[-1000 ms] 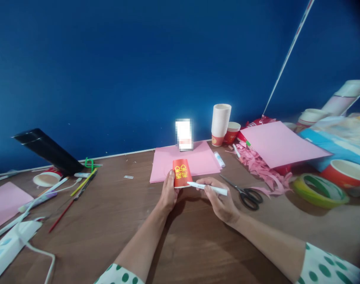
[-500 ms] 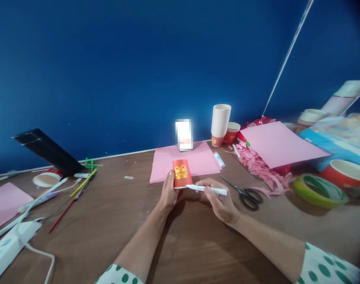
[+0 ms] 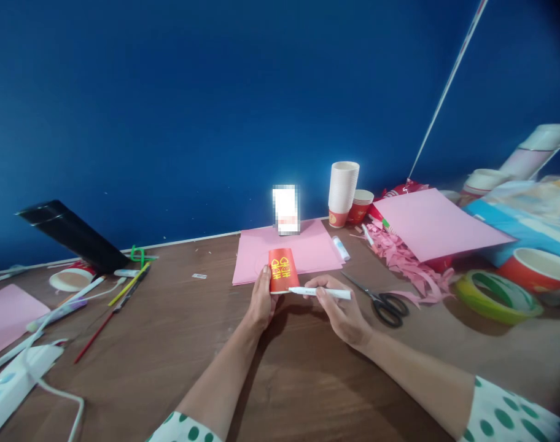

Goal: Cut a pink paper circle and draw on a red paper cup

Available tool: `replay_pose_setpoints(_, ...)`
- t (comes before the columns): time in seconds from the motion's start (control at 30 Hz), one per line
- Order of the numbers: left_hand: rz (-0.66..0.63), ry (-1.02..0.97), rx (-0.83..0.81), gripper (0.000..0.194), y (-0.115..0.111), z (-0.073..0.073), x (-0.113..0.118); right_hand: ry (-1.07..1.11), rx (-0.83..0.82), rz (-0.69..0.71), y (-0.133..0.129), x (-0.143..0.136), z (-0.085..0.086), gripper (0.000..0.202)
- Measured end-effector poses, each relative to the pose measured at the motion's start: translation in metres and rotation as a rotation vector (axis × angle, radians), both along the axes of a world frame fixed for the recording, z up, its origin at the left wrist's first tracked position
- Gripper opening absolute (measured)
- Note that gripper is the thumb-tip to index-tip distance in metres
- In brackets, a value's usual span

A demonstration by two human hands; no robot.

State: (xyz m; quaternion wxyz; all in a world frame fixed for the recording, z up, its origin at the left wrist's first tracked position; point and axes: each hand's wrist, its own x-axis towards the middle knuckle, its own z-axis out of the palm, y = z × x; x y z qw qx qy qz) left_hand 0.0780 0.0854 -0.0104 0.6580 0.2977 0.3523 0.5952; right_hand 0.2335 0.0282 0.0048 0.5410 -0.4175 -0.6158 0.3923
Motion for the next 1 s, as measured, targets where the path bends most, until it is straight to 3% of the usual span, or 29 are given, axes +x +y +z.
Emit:
replay_pose_setpoints(0.2,-0.013,-0.024,-0.028,0.040,-0.0001,-0.0005,-0.0005,0.091,0.022,-0.073,0.0032,-0.0010,0.0016,0.023)
replay_pose_setpoints(0.63,-0.053,-0.034,-0.007,0.038,-0.0011,0.0035,-0.0005,0.162,-0.016,-0.027,0.0070,-0.0009,-0.0044,0.018)
replay_pose_setpoints(0.83,-0.019,-0.054,0.016,0.035,-0.0006,0.0032,0.0001,0.090,0.092,-0.089,0.0034,-0.0006,-0.0033,0.016)
replay_pose_setpoints(1.0,-0.013,-0.061,0.054,0.034,0.0013,-0.0017,0.0000,-0.075,0.275,-0.156,-0.0024,-0.0012,-0.0004,0.018)
